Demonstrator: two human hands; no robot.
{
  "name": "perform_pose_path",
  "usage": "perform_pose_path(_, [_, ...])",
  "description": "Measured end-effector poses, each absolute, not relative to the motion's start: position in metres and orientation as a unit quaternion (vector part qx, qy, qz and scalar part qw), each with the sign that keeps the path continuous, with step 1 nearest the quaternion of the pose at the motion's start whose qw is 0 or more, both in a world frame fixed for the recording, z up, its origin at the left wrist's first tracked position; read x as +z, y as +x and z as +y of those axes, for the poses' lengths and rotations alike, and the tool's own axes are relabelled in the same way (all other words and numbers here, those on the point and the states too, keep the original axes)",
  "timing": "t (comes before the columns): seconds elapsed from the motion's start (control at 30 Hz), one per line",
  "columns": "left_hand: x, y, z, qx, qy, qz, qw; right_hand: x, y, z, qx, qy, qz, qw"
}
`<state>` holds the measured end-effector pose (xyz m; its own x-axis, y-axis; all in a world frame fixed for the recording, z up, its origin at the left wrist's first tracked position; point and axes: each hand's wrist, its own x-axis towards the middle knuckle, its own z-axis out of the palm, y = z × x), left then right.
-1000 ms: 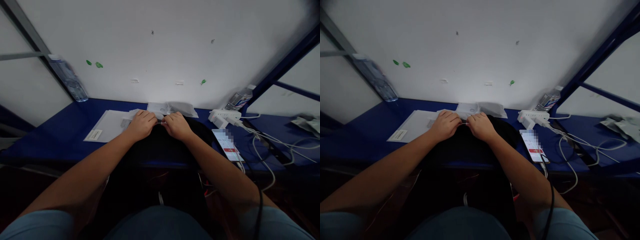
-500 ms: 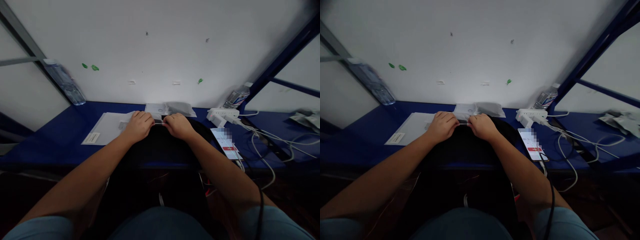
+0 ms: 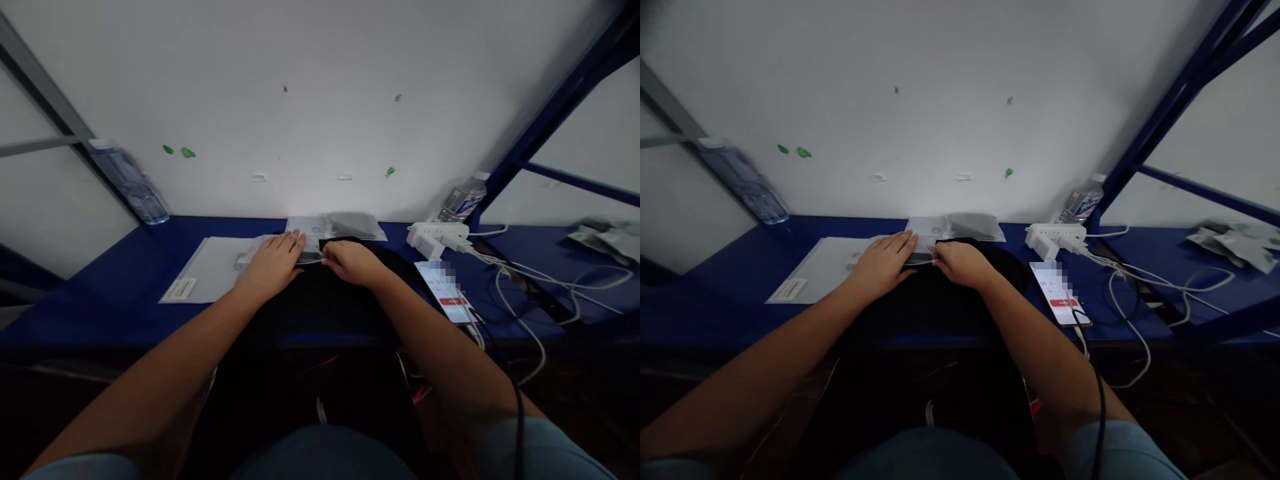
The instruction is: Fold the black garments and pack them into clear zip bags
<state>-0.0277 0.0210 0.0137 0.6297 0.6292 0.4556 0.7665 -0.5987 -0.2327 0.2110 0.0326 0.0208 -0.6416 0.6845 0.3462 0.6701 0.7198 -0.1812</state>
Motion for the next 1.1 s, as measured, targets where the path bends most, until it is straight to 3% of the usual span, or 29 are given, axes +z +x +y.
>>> perform_pose_path(0.23, [0.012,-0.026,0.022,-0.128,-0.87,-0.415,0.235,0.017,0.231,0.047,0.15,-0.409,-0.874,0.214])
perform_pose_path(0.5, [0.026,-0.031,0.033,-0.152,-0.855,-0.418,0.266,0.01,0.228,0.046,0.182,-0.507,-0.84,0.063])
perform_pose_path(0.8, [0.064,0.096,0.109,-0.137,-0.89,-0.345,0.264,0.012,0.219,0.042,0.183,-0.522,-0.833,0.032])
perform_pose_path(1.1, [0.022,0.146,0.17,-0.116,-0.909,-0.359,0.18,0.011,0.218,0.043,0.169,-0.507,-0.843,0.058])
